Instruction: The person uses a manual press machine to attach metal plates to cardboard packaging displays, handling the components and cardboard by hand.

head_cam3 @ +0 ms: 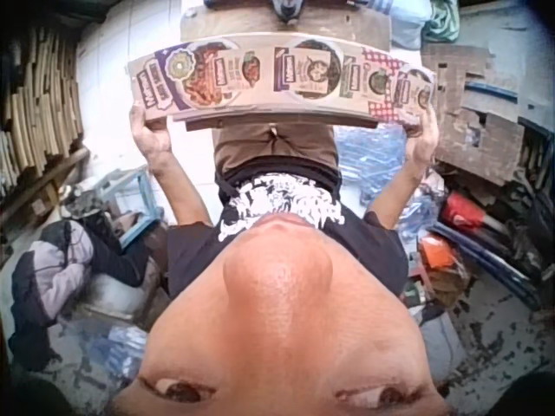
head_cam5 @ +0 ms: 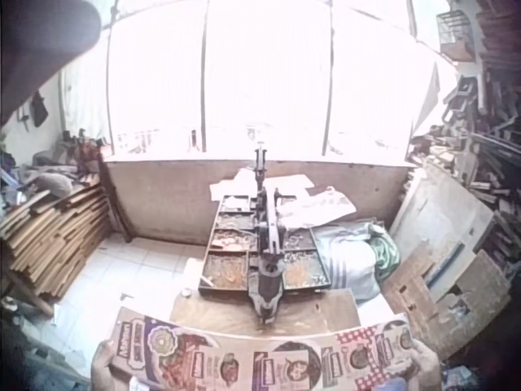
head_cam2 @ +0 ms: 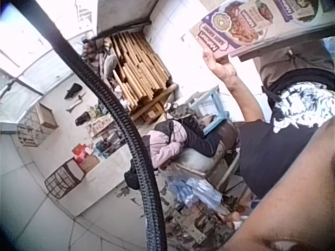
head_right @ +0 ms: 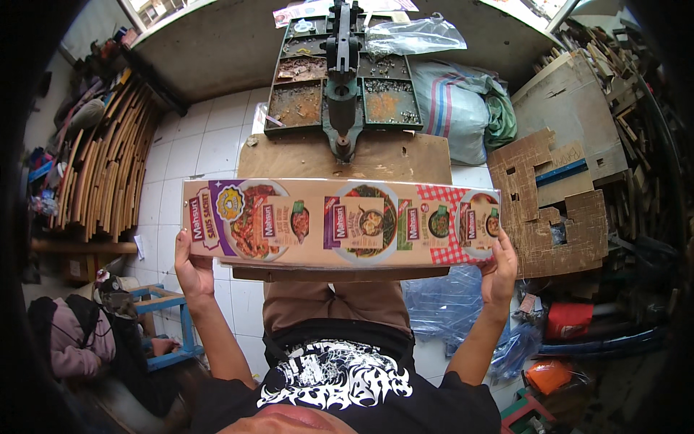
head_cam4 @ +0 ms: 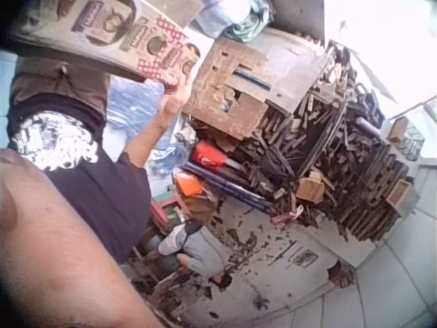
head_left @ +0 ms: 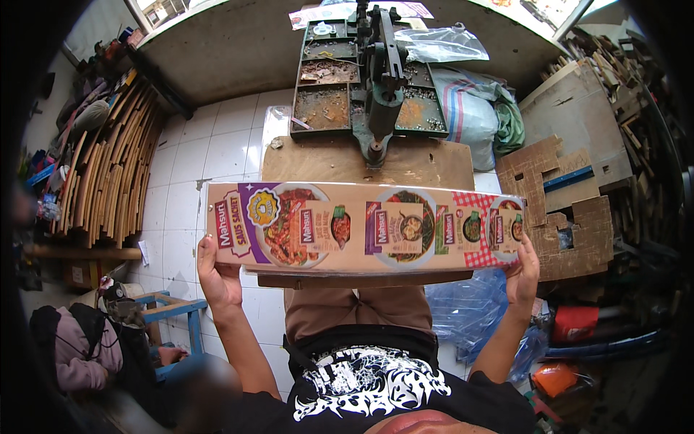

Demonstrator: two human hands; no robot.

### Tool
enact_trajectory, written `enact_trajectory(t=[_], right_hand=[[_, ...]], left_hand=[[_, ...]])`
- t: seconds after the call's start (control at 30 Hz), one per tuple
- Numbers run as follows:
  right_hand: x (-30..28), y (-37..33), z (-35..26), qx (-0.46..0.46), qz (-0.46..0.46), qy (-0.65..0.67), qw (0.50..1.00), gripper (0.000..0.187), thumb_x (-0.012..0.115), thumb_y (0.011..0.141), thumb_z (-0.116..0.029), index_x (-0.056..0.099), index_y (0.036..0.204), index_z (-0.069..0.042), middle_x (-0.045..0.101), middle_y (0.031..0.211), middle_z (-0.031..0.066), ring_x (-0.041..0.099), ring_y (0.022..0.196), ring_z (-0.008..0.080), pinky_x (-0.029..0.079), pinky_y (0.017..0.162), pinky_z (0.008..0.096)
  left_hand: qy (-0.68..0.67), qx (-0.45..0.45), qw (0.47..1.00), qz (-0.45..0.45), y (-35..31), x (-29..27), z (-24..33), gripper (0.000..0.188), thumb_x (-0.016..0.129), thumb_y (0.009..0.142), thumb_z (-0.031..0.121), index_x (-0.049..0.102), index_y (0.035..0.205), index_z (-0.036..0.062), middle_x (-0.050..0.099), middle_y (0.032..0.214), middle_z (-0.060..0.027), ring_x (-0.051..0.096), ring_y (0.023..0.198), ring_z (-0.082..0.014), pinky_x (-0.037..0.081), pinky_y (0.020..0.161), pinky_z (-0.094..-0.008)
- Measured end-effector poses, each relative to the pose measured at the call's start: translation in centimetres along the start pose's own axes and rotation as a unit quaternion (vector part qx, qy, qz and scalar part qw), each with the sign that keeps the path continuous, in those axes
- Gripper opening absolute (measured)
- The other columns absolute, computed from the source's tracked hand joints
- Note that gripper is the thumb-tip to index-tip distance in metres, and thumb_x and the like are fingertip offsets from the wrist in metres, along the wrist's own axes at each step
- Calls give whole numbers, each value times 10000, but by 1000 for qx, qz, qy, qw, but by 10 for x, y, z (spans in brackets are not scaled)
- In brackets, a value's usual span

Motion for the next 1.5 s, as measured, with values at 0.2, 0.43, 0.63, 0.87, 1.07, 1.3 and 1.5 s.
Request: enact_trajectory(t=[0.2,0.43,0.63,0.87,1.07,1.3,1.5], right_hand=[[-11,58,6,-6,45,-118,992,496,495,1004,-168,387,1425,71,573,1306,172,611,1122,219,515,920,341],[3,60,1,-45,58,-352,933,476,585,935,-84,482,1371,77,617,1221,148,587,1040,143,456,937,274],[-18,70,2,-92,63,-331,937,456,606,917,-42,516,1355,48,620,1228,126,589,1035,149,456,937,286],[-12,69,-8,-114,64,-352,927,445,594,928,-36,509,1360,32,611,1254,143,593,1045,172,455,944,297],[-12,66,-12,-126,63,-302,943,447,612,935,-61,512,1366,0,607,1259,163,593,1082,185,453,961,310],[-26,69,3,-137,59,-394,907,484,642,938,-150,497,1380,-16,583,1283,187,570,1145,218,441,989,351],[-51,74,14,-39,91,-406,908,738,719,879,-407,423,1434,-20,485,1400,209,490,1264,274,368,1066,396]], left_hand=[[320,136,937,-35,64,15,8,351,627,956,232,592,1155,-54,670,1043,-128,647,905,-153,520,786,-260],[410,140,897,-92,62,31,-5,403,589,932,127,569,1285,-66,638,1196,-199,623,1058,-213,470,952,-319],[395,131,900,-129,61,44,-8,446,591,931,129,537,1329,-67,625,1234,-204,625,1074,-210,468,961,-313],[396,107,901,-144,64,51,-15,472,594,914,105,517,1347,-70,624,1233,-205,620,1088,-207,460,983,-326],[368,113,911,-147,58,54,-14,486,580,897,75,507,1353,-76,623,1221,-211,618,1088,-213,442,1010,-334],[346,90,922,-151,65,45,-29,549,612,903,152,458,1383,-66,596,1239,-225,605,1119,-229,451,998,-325],[287,14,949,-134,61,42,-46,594,531,980,356,395,1388,-55,615,1163,-208,629,1050,-208,527,867,-282]])
Point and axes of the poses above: each hand's wrist, its own y-axis towards the middle knuckle, its own x-axis out of the palm, z = x × y, the point moved 9 cm from there along y, towards the middle knuckle
